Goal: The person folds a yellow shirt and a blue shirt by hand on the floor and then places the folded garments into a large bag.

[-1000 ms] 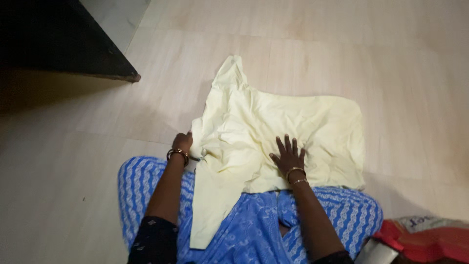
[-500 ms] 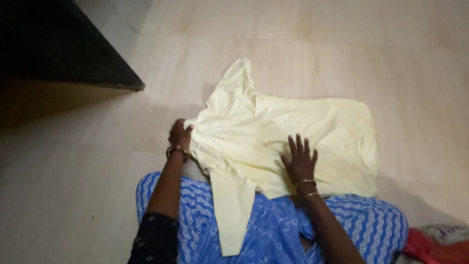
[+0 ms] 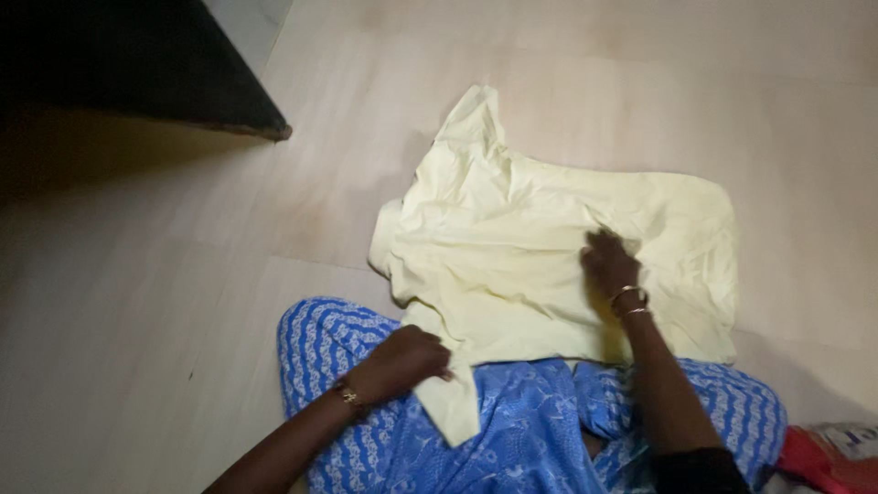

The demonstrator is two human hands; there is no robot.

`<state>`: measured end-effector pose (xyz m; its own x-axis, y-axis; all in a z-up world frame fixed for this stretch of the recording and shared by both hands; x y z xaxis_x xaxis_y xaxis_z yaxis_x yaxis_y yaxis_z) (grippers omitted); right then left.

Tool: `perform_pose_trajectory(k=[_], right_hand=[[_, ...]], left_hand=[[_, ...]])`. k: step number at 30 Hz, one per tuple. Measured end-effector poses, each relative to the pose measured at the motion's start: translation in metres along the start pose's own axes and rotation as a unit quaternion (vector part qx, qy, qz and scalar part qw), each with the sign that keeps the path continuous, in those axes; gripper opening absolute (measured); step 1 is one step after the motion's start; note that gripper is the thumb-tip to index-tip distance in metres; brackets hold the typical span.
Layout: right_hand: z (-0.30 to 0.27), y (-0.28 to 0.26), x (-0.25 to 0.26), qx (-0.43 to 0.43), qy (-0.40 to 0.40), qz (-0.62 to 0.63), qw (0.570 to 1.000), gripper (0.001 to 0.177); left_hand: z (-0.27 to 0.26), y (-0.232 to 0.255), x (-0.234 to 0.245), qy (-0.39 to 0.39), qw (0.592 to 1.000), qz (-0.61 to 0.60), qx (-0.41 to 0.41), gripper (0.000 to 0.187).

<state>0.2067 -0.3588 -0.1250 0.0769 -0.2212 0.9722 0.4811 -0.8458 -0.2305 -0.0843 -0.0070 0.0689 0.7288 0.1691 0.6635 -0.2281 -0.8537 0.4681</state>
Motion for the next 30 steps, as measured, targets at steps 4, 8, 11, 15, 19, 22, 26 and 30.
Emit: perform_pose_trajectory(k=[4,8,11,15,19,22,26,30], right_hand=[[-0.008,0.057,0.041,-0.084,0.054,0.111,0.989,0.045],[-0.103,0.080,0.080,-0.227,-0.058,0.189,0.954,0.048],[-0.145,0.078,0.102,-0.325,-0.198,0.013,0.925,0.061],[-0.163,0.093,0.102,-0.463,-0.235,-0.017,0.854,0.112],[-0.146,0.124,0.077,-0.513,-0.271,0.029,0.814,0.134],[-0.138,0.136,0.063,-0.443,-0.304,0.075,0.840,0.077],[-0.143,0.153,0.074,-0.464,-0.096,0.242,0.847,0.085],[-0.144,0.154,0.083,-0.383,0.120,0.675,0.619,0.056]], left_hand=[[-0.037,0.002,0.018,0.120,0.991,-0.019,-0.057,0.030],[-0.029,0.021,0.007,0.106,0.987,0.034,-0.117,0.037],[-0.012,0.021,0.000,0.094,0.979,0.079,-0.162,0.050],[0.008,0.000,0.010,0.112,0.980,-0.067,-0.148,0.033],[-0.004,-0.001,0.031,0.221,0.922,-0.241,-0.205,0.058],[-0.020,-0.003,0.041,0.196,0.886,-0.406,-0.113,0.045],[-0.038,-0.011,0.038,0.279,0.808,-0.518,0.035,0.043],[-0.033,-0.046,0.047,0.408,0.740,-0.535,-0.021,0.033]])
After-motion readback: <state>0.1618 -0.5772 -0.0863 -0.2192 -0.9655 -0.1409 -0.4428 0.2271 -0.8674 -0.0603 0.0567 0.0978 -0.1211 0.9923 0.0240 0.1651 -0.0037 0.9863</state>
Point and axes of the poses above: each hand's wrist, its own z-axis towards the middle knuckle, its own x-axis out of the back of the hand, y = z × x, the point moved 1 cm from there along z, towards the middle knuckle, and after that the axes turned 9 degrees about -y, right-handed, at the moved point
